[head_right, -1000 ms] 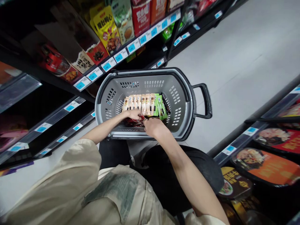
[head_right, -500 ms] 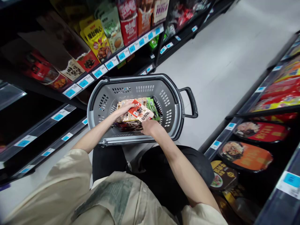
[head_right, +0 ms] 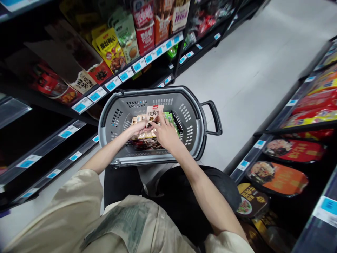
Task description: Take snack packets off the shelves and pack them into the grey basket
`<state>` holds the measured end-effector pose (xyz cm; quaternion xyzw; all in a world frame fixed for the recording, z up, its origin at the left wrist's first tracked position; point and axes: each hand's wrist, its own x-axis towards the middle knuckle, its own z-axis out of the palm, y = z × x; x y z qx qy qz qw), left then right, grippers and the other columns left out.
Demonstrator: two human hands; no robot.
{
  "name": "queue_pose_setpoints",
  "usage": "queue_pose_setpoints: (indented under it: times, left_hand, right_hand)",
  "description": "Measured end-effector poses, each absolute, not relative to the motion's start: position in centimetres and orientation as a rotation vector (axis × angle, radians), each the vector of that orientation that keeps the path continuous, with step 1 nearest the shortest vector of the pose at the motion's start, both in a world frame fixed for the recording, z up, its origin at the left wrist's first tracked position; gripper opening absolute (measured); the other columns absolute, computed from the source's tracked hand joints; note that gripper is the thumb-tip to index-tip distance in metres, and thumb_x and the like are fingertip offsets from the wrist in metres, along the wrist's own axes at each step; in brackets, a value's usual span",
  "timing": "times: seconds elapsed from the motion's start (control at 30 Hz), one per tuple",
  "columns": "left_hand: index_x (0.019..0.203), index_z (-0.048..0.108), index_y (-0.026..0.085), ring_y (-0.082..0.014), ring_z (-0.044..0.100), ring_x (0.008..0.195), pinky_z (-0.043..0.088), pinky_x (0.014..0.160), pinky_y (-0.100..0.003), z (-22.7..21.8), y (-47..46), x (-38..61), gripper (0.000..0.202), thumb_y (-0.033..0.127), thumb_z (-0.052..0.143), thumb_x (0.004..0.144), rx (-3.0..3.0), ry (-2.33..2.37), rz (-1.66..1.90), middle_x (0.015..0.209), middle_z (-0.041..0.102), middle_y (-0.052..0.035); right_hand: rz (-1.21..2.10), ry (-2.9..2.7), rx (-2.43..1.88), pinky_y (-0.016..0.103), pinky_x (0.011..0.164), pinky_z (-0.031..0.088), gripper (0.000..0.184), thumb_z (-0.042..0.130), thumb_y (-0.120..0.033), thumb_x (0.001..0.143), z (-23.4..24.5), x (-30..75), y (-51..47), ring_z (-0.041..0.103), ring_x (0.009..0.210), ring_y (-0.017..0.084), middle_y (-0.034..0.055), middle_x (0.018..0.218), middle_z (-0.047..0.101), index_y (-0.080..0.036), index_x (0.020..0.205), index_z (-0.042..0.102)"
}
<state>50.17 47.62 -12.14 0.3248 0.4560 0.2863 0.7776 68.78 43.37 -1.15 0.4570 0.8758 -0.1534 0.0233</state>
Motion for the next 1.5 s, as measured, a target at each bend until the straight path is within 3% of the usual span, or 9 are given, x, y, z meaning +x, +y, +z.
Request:
queue_pose_setpoints:
  times: [0.17,0.27,0.33,0.43,0.6,0.77,0.87,1.03,1.5]
  left_hand:
    - [0.08,0.063,0.017,-0.0047,0.045,0.046,0.033,0.046,-0.015,-12.6,47.6,50.3,0.01,0.023,0.07,0.083,0.636,0.939,0.564,0.062,0.06,0.0015]
    - [0.094,0.071,0.017,-0.0129,0.066,0.07,0.053,0.067,-0.023,-12.1,47.4,50.6,0.018,0.03,0.077,0.082,0.671,0.963,0.641,0.079,0.073,-0.003]
    - [0.104,0.072,0.015,-0.0182,0.071,0.085,0.057,0.082,-0.029,-11.6,47.3,50.9,0.03,0.03,0.08,0.08,0.704,0.997,0.745,0.093,0.078,-0.0066]
    - [0.113,0.071,0.013,-0.021,0.073,0.092,0.058,0.089,-0.033,-11.0,47.6,51.1,0.039,0.028,0.081,0.078,0.71,1.022,0.939,0.101,0.079,-0.0087]
    - [0.115,0.072,0.012,-0.0215,0.074,0.095,0.059,0.087,-0.032,-10.4,48.1,50.7,0.035,0.039,0.066,0.092,0.653,0.904,0.999,0.106,0.078,-0.0129]
    - [0.124,0.072,0.017,-0.0145,0.073,0.083,0.055,0.073,-0.021,-10.4,47.8,50.6,0.051,0.018,0.083,0.075,0.824,1.026,0.955,0.104,0.079,-0.0066]
    - [0.126,0.073,0.017,-0.0137,0.072,0.08,0.054,0.07,-0.021,-10.6,47.8,50.8,0.052,0.016,0.08,0.075,0.853,1.064,0.96,0.104,0.08,-0.0062]
    - [0.131,0.071,0.018,-0.0168,0.074,0.092,0.058,0.08,-0.025,-10.7,48.1,50.7,0.055,0.018,0.08,0.077,0.716,1.031,1.086,0.113,0.079,-0.0077]
    - [0.137,0.068,0.022,-0.0173,0.073,0.1,0.061,0.085,-0.027,-10.9,48.5,50.5,0.055,0.015,0.076,0.082,0.592,1.109,1.166,0.126,0.075,-0.0078]
  right_hand:
    - [-0.546,2.752,1.352,0.054,0.114,0.041,0.053,0.046,-0.022,0.101,-1.2,68.7,43.6,0.037,0.149,0.039,0.0102,0.175,0.014,-0.026,0.154,0.048]
    - [-0.586,2.778,1.322,0.053,0.117,0.039,0.052,0.043,-0.024,0.103,-1.1,68.8,43.6,0.039,0.148,0.036,0.0117,0.172,0.024,-0.024,0.155,0.048]
    - [-0.593,2.796,1.324,0.051,0.119,0.037,0.051,0.042,-0.025,0.104,-1.0,68.8,43.7,0.042,0.145,0.034,0.013,0.169,0.031,-0.022,0.155,0.048]
    - [-0.561,2.793,1.356,0.052,0.119,0.037,0.051,0.042,-0.026,0.104,-1.0,68.8,43.8,0.042,0.145,0.036,0.0148,0.168,0.032,-0.019,0.154,0.05]
    - [-0.478,2.712,1.427,0.057,0.115,0.041,0.05,0.044,-0.026,0.102,-1.8,69.1,43.9,0.037,0.149,0.042,0.0187,0.171,0.026,-0.014,0.149,0.055]
    - [-0.466,2.613,1.377,0.054,0.115,0.043,0.058,0.053,-0.025,0.098,-2.4,69.3,43.6,0.031,0.154,0.042,0.0194,0.173,0.017,-0.013,0.154,0.047]
    - [-0.488,2.566,1.349,0.052,0.114,0.044,0.056,0.055,-0.026,0.098,-2.2,69.2,43.4,0.03,0.155,0.041,0.021,0.174,0.011,-0.012,0.152,0.049]
    - [-0.538,2.541,1.301,0.054,0.111,0.046,0.053,0.051,-0.028,0.1,-2.3,69.3,43.2,0.042,0.149,0.041,0.0218,0.174,0.005,-0.014,0.151,0.051]
    - [-0.528,2.441,1.191,0.048,0.106,0.05,0.053,0.052,-0.033,0.101,-2.0,69.1,42.8,0.058,0.136,0.039,0.0221,0.173,0.011,-0.013,0.15,0.052]
